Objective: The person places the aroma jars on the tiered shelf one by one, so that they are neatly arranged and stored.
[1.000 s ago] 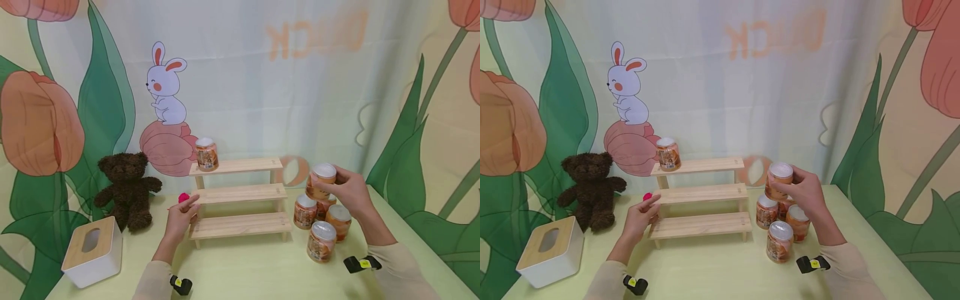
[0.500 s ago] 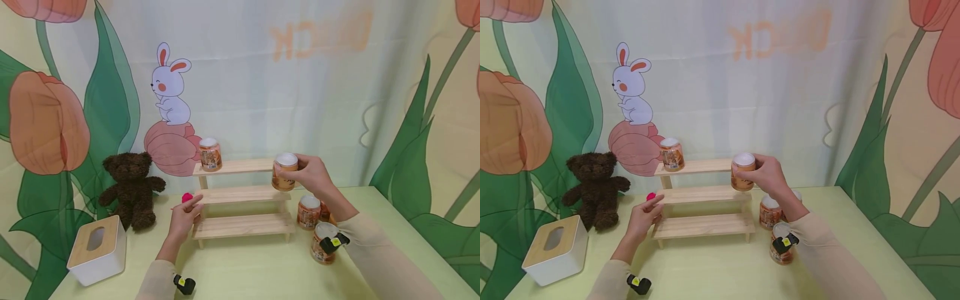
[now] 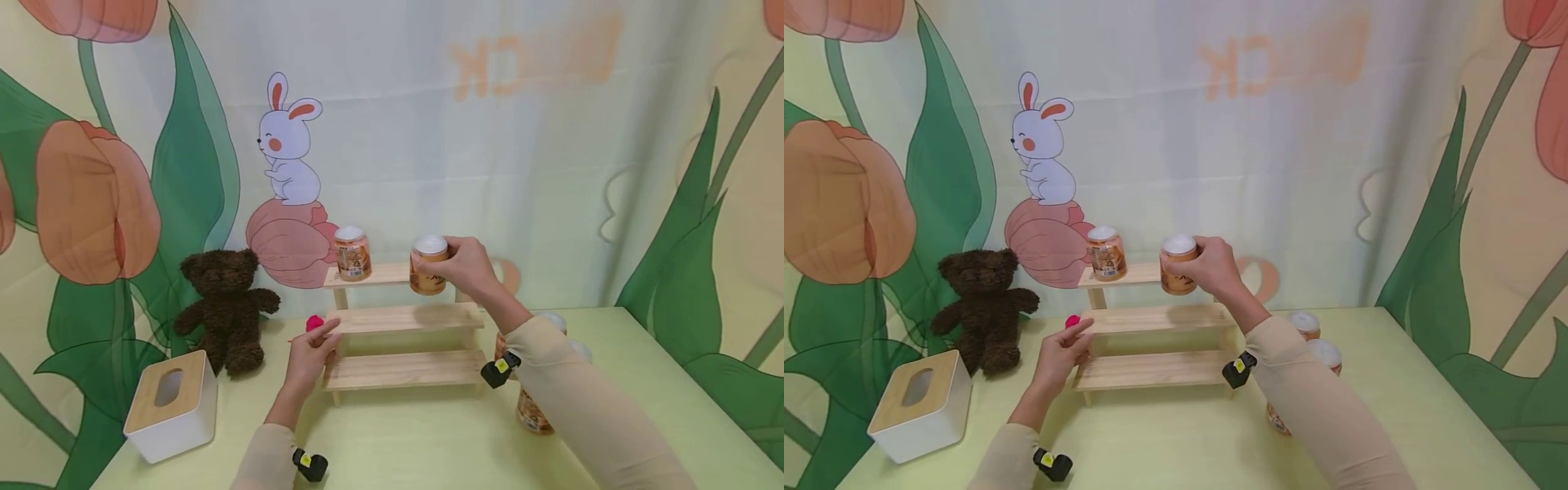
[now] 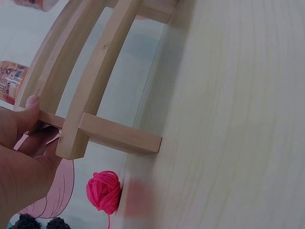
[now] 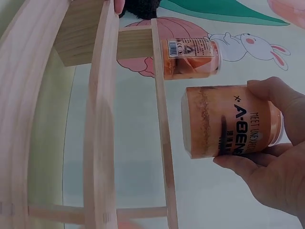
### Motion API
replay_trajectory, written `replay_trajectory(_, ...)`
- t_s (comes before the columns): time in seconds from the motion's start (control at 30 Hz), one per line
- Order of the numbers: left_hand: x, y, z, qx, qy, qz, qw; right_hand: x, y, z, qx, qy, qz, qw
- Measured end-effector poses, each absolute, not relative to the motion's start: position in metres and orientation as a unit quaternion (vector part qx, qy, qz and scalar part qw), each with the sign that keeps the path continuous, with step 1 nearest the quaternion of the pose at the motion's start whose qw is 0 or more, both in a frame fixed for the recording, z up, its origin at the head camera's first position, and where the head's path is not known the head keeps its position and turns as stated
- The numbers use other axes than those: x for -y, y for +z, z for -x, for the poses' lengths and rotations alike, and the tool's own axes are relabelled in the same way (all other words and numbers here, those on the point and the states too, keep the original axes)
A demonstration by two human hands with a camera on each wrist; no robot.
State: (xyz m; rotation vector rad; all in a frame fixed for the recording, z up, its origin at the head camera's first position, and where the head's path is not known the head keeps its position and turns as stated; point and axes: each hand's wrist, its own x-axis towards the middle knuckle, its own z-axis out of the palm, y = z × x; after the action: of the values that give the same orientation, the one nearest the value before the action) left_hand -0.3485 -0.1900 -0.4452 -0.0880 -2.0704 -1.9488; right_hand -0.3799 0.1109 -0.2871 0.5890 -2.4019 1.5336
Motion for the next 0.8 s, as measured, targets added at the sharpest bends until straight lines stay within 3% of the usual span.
replay_trajectory(0.8,0.192,-0.447,0.35,0.718,-0.68,0.029,0.146,-0.057,-0.287,0.428,0.844,0.497,-0.17,0.109)
